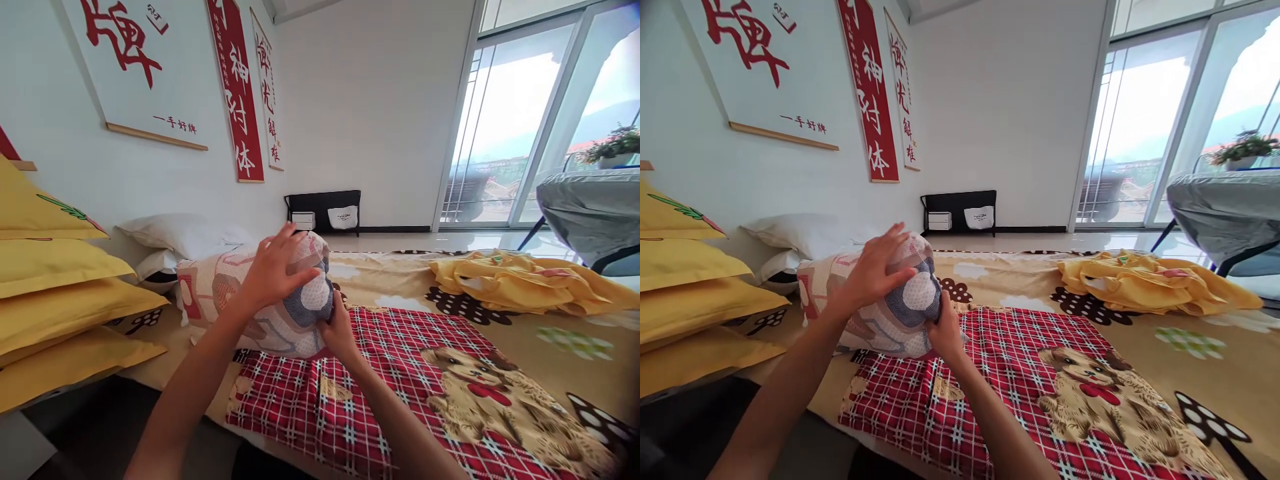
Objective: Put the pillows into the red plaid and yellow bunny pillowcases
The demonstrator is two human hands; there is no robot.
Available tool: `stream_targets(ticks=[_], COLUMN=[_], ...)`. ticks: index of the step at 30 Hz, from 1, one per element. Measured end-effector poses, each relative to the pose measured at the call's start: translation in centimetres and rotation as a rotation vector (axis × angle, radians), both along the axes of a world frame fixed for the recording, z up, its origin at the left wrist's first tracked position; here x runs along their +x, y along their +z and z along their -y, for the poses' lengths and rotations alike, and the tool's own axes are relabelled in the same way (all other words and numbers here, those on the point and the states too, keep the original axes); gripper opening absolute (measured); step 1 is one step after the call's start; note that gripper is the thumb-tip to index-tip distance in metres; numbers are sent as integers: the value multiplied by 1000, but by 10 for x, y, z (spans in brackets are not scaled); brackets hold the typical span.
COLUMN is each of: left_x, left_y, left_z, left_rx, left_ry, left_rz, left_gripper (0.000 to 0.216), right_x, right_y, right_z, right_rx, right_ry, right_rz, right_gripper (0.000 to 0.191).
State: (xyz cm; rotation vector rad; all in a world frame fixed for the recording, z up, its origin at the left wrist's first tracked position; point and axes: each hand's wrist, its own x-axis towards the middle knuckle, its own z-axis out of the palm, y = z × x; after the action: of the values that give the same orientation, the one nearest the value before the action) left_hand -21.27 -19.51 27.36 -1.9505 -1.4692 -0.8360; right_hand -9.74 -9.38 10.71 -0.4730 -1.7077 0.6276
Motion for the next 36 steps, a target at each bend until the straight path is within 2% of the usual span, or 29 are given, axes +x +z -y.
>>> stream_targets(ticks=[2, 4, 9, 13, 17, 21, 23, 26, 28, 31, 33, 36], left_x=[19, 29, 18, -5, -18, -26, -30, -32, -30, -24, -20, -17], left_y=[3, -4, -18, -19, -22, -30, -32, -29, -25, -18, -14, -10], left_z=[-7, -11, -9, 1, 6, -1, -5, -7, -5, 2, 9, 20], left_rx=[-42, -37, -94, -140, -191, -84, -23, 47, 63, 59, 63, 61], left_ry=[48, 125, 193, 184, 231, 308, 301, 223, 142, 45, 35, 58], left_rz=[-69, -140, -222, -196, -222, -172, -102, 50, 144, 228, 261, 241], left_gripper=[53, 46, 38, 46, 34, 30, 30, 34, 37, 37, 36, 36], right_x=[-4, -8, -16, -15, -6, 14, 27, 41, 43, 34, 23, 6], right_y=[8, 15, 19, 15, 11, 3, -6, -24, -35, -42, -40, -27], right_z=[5, 9, 17, 21, 22, 28, 33, 37, 36, 30, 26, 26], right_rx=[128, 267, 488, 539, 567, 531, 536, 631, 693, 707, 728, 815], right_ry=[-64, -117, -197, -156, -71, -45, -51, -66, -111, -213, -222, -147], right_rz=[65, 155, 382, 422, 407, 415, 484, 588, 627, 614, 578, 499], right_gripper=[61, 54, 36, 37, 52, 61, 70, 87, 82, 78, 74, 62])
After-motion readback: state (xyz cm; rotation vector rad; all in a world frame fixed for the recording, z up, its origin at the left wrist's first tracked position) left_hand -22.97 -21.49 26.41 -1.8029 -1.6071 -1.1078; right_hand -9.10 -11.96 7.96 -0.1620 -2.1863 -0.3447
